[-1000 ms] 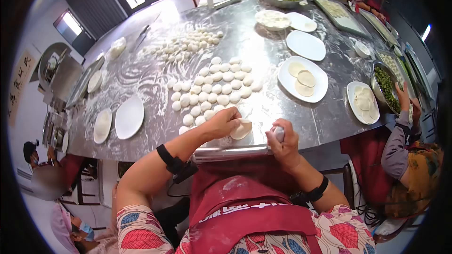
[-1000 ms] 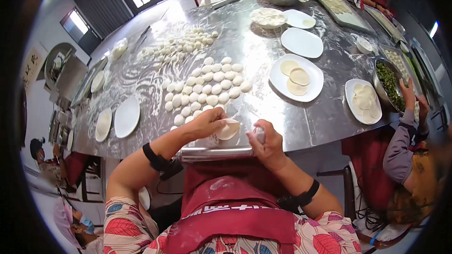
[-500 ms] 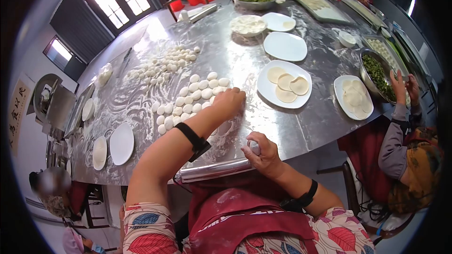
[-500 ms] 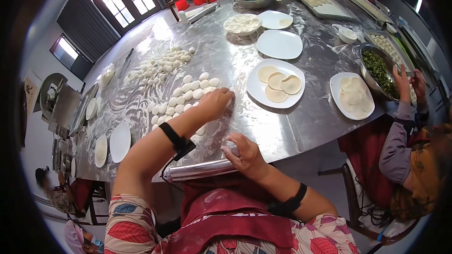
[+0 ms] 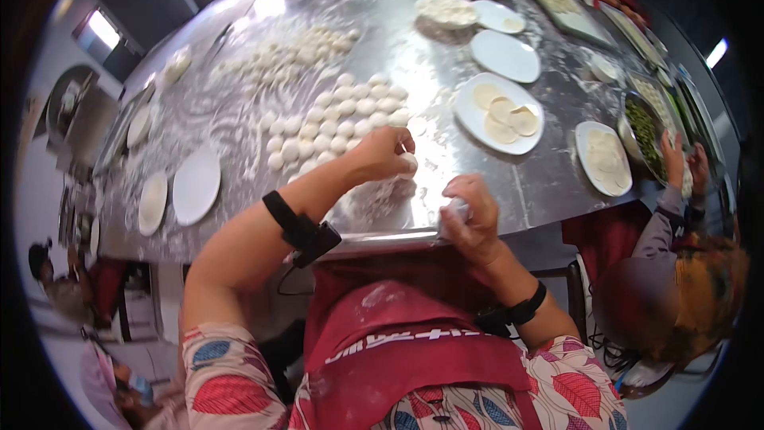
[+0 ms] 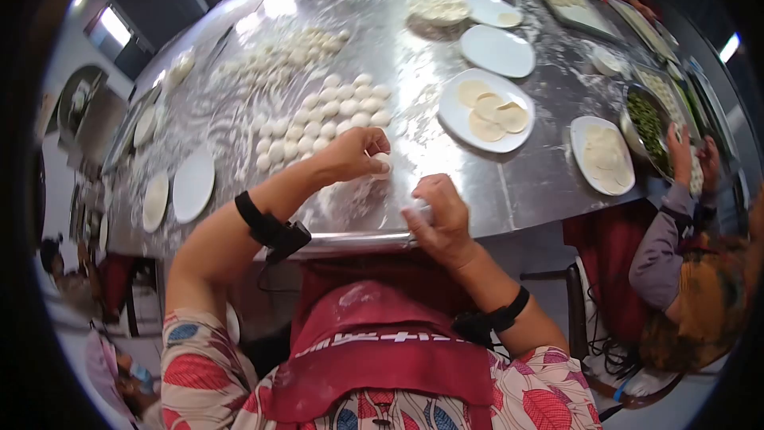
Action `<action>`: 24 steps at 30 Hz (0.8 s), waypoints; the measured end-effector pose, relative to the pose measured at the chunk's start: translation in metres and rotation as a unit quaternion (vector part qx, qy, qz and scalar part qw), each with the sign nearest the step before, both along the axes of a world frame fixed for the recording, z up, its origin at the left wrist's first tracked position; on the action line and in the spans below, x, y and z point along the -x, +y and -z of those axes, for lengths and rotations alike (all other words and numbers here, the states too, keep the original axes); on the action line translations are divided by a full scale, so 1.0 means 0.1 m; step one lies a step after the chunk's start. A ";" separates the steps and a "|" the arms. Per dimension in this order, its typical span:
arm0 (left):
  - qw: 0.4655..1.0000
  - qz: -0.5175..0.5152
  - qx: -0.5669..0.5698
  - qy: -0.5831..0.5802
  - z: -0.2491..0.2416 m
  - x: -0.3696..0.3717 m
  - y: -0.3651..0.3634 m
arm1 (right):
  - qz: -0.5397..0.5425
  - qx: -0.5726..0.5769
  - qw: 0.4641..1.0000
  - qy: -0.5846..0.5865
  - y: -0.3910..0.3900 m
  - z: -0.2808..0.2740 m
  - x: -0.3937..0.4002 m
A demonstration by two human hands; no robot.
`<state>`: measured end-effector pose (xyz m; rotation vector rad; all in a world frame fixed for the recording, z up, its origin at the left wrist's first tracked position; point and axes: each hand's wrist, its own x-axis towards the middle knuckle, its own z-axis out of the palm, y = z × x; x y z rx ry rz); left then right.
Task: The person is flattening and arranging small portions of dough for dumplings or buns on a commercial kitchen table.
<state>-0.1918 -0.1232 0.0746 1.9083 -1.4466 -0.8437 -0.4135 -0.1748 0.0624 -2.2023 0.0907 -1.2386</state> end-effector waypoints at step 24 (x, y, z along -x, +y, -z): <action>0.993 -0.067 0.012 -0.092 0.27 0.07 0.76 | -0.014 -0.412 0.903 0.122 -0.23 -0.06 -0.79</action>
